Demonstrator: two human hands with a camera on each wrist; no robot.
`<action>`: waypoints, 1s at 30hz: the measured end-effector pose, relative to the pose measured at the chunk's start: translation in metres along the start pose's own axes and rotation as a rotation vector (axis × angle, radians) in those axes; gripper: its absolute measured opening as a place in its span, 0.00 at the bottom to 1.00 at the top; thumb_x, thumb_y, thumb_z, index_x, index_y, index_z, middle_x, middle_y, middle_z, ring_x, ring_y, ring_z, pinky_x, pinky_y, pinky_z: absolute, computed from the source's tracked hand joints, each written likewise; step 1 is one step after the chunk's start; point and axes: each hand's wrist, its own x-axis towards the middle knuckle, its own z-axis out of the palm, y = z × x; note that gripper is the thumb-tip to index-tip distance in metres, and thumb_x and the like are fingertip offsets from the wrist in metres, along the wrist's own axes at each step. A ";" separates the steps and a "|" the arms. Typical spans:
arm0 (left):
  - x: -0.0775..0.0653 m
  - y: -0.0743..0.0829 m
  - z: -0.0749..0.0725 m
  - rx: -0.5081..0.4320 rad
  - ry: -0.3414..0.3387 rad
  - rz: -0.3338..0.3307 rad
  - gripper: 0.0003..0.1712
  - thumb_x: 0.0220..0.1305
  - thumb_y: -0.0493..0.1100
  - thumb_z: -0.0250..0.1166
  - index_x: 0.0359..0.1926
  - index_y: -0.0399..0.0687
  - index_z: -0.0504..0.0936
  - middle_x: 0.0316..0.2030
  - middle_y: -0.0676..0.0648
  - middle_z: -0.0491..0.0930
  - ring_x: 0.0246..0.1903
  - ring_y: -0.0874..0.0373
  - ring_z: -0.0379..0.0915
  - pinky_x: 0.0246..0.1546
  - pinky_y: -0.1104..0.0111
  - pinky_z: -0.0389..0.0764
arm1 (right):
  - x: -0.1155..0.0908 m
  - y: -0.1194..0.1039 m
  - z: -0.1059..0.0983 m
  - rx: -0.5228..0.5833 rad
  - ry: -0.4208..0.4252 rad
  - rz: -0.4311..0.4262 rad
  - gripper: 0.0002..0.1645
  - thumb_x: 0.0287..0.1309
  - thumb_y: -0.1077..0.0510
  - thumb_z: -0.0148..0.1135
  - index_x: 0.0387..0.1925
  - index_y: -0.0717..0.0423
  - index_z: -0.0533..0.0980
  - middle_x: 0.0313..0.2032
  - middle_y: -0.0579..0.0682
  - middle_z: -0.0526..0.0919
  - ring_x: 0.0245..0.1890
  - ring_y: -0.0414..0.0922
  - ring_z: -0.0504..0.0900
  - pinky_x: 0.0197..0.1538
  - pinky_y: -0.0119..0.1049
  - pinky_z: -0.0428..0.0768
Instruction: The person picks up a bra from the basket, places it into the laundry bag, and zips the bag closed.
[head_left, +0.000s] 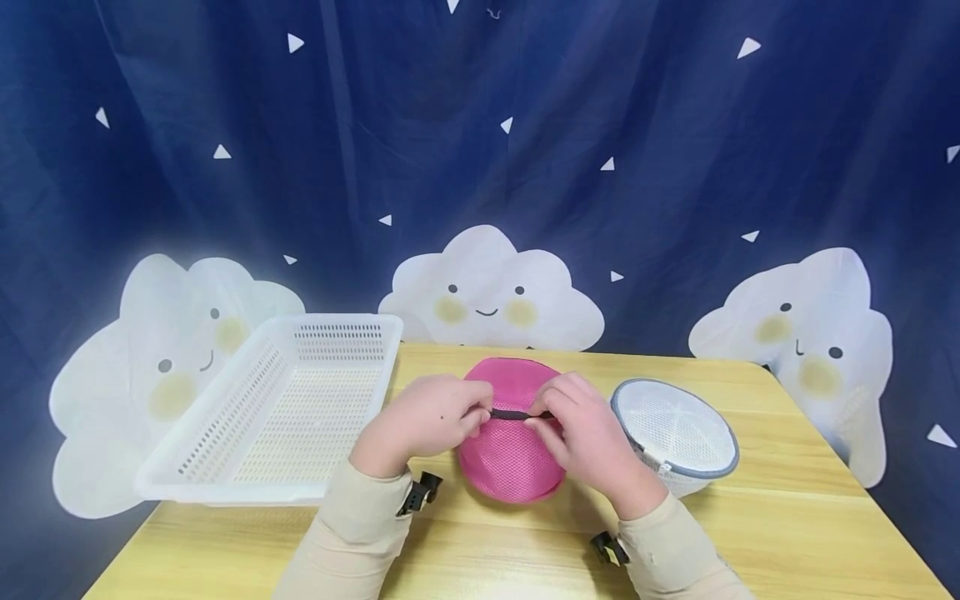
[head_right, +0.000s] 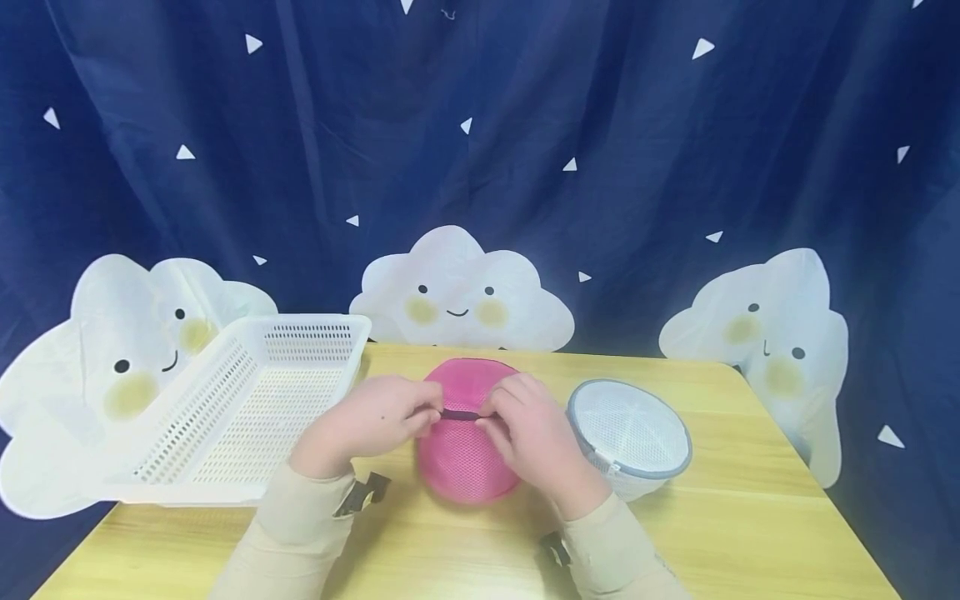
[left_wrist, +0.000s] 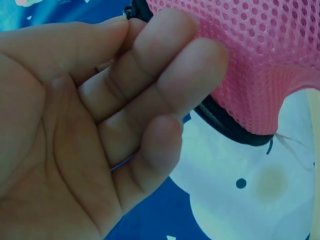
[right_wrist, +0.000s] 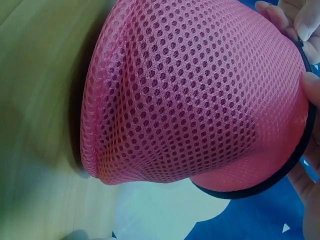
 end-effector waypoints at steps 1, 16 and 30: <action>0.001 0.000 0.001 -0.003 -0.002 0.005 0.10 0.70 0.43 0.62 0.31 0.60 0.73 0.21 0.64 0.72 0.23 0.64 0.69 0.27 0.67 0.73 | 0.000 0.000 0.000 -0.003 -0.003 0.007 0.09 0.57 0.59 0.72 0.34 0.51 0.77 0.39 0.43 0.80 0.42 0.45 0.75 0.49 0.38 0.73; 0.010 0.012 0.010 -0.001 -0.004 0.054 0.08 0.70 0.42 0.63 0.32 0.57 0.75 0.22 0.61 0.70 0.24 0.64 0.69 0.29 0.69 0.73 | -0.001 -0.003 0.009 0.013 -0.002 -0.027 0.09 0.53 0.61 0.71 0.35 0.50 0.78 0.39 0.42 0.79 0.43 0.44 0.75 0.50 0.38 0.73; 0.008 0.008 0.011 -0.061 -0.052 0.043 0.08 0.70 0.41 0.62 0.33 0.57 0.73 0.23 0.59 0.70 0.25 0.63 0.69 0.30 0.68 0.74 | 0.000 -0.006 0.007 0.036 -0.031 -0.037 0.08 0.57 0.58 0.73 0.37 0.49 0.79 0.40 0.41 0.79 0.45 0.42 0.76 0.53 0.35 0.73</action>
